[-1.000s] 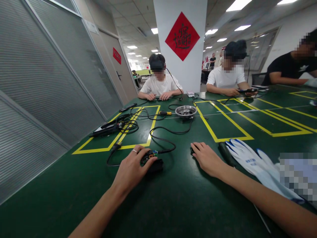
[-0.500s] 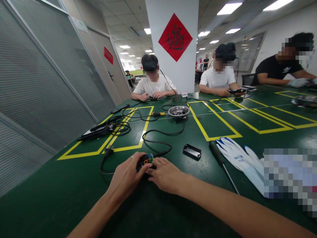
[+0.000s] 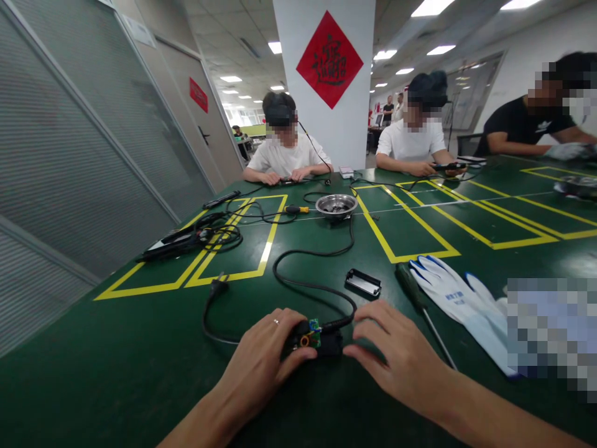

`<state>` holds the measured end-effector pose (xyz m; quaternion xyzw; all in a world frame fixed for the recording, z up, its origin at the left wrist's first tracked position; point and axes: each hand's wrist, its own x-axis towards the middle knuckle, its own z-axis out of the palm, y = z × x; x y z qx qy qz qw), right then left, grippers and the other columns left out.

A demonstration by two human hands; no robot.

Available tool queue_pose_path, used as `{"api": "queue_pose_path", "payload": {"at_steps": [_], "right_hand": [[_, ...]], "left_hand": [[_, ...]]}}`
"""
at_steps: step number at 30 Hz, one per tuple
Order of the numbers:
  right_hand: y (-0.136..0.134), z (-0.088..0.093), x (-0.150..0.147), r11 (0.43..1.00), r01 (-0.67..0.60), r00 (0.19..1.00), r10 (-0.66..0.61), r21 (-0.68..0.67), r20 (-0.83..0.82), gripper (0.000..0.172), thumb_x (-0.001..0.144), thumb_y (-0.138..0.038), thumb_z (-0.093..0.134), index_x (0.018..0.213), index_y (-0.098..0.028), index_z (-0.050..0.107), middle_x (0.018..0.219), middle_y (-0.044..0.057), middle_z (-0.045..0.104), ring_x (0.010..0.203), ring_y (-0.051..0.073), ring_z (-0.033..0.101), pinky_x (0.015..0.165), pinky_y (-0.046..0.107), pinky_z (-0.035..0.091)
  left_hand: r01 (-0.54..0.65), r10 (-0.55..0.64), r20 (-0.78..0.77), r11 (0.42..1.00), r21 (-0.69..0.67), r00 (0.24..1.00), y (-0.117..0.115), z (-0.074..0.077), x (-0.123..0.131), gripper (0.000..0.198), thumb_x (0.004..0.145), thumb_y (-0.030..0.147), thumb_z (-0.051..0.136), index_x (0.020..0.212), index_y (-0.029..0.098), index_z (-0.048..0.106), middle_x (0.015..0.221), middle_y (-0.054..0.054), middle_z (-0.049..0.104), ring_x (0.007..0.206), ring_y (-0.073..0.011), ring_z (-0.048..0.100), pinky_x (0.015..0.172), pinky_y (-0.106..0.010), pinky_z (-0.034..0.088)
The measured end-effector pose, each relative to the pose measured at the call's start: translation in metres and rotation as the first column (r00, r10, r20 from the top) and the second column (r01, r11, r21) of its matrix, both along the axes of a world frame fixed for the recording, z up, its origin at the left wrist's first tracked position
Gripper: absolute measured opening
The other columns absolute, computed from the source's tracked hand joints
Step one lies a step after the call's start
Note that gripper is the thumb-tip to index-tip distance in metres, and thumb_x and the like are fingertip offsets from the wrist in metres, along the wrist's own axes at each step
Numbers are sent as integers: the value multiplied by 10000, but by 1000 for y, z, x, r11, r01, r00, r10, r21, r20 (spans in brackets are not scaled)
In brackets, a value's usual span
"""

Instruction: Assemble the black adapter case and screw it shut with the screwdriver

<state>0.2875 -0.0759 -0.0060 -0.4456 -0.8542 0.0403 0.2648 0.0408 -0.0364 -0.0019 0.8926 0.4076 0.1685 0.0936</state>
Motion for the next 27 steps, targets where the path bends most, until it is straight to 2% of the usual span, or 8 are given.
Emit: {"api": "queue_pose_path", "payload": {"at_steps": [2,4,7,11,16,22,24,27], "right_hand": [[2,-2,1,999,4,1000,-4,42,1,264,904,-276,460,1131,-176,550,1203,103,561,1148,220,487,977,418,418],[6,-7,0,998,-30,999,28,59,36,299,907,-214,442,1192,-184,529,1155,89,594,1122,214,505,991,425,406],[10,-16,-1,996,-68,993,63,54,100,293,896,-143,432,1151,-199,566,964,48,640,926,181,564,891,391,455],[11,-22,0,997,-49,988,40,60,151,348,872,-105,449,1194,-186,553,982,71,626,905,192,554,829,388,458],[12,-24,-6,996,-56,977,41,66,211,383,842,-79,474,1192,-204,568,931,59,622,854,187,551,783,378,454],[13,-27,-11,997,-23,973,6,72,231,334,861,-114,462,1162,-171,595,905,80,612,813,210,545,711,393,460],[11,-26,-12,997,-28,974,12,69,225,326,867,-118,453,1150,-171,604,909,83,613,815,205,546,708,385,463],[11,-22,-9,998,-38,981,28,49,194,298,878,-177,473,1136,-217,615,908,63,621,833,190,552,743,375,473]], "left_hand": [[54,-54,15,999,5,998,-2,-4,8,365,907,511,506,1121,217,486,1064,-74,608,932,-228,597,810,-360,494],[84,-84,23,996,-3,996,-2,-7,13,390,901,515,514,1150,217,478,1154,-90,590,1028,-242,577,890,-386,481],[114,-116,-19,990,-83,993,-2,-8,12,470,871,507,569,1230,230,446,1193,-89,579,1072,-250,565,932,-401,478],[111,-120,-62,985,-130,991,-2,-6,1,640,866,388,630,1398,267,295,1238,-84,554,1113,-254,541,955,-414,475],[161,-174,-117,980,-114,978,-1,0,1,434,908,357,572,1317,280,448,1221,-68,561,1074,-240,554,920,-394,504],[138,-145,-211,989,-46,967,-8,1,8,378,910,298,559,1271,211,488,1231,-94,568,1084,-266,554,943,-440,490],[113,-110,-194,994,7,975,-12,-2,9,444,890,320,581,1296,184,462,1376,-128,459,1213,-302,480,1008,-473,442],[133,-122,-162,990,53,979,-13,-5,12,661,882,396,583,1435,191,285,1539,-129,206,1381,-331,270,1098,-509,332]]}}
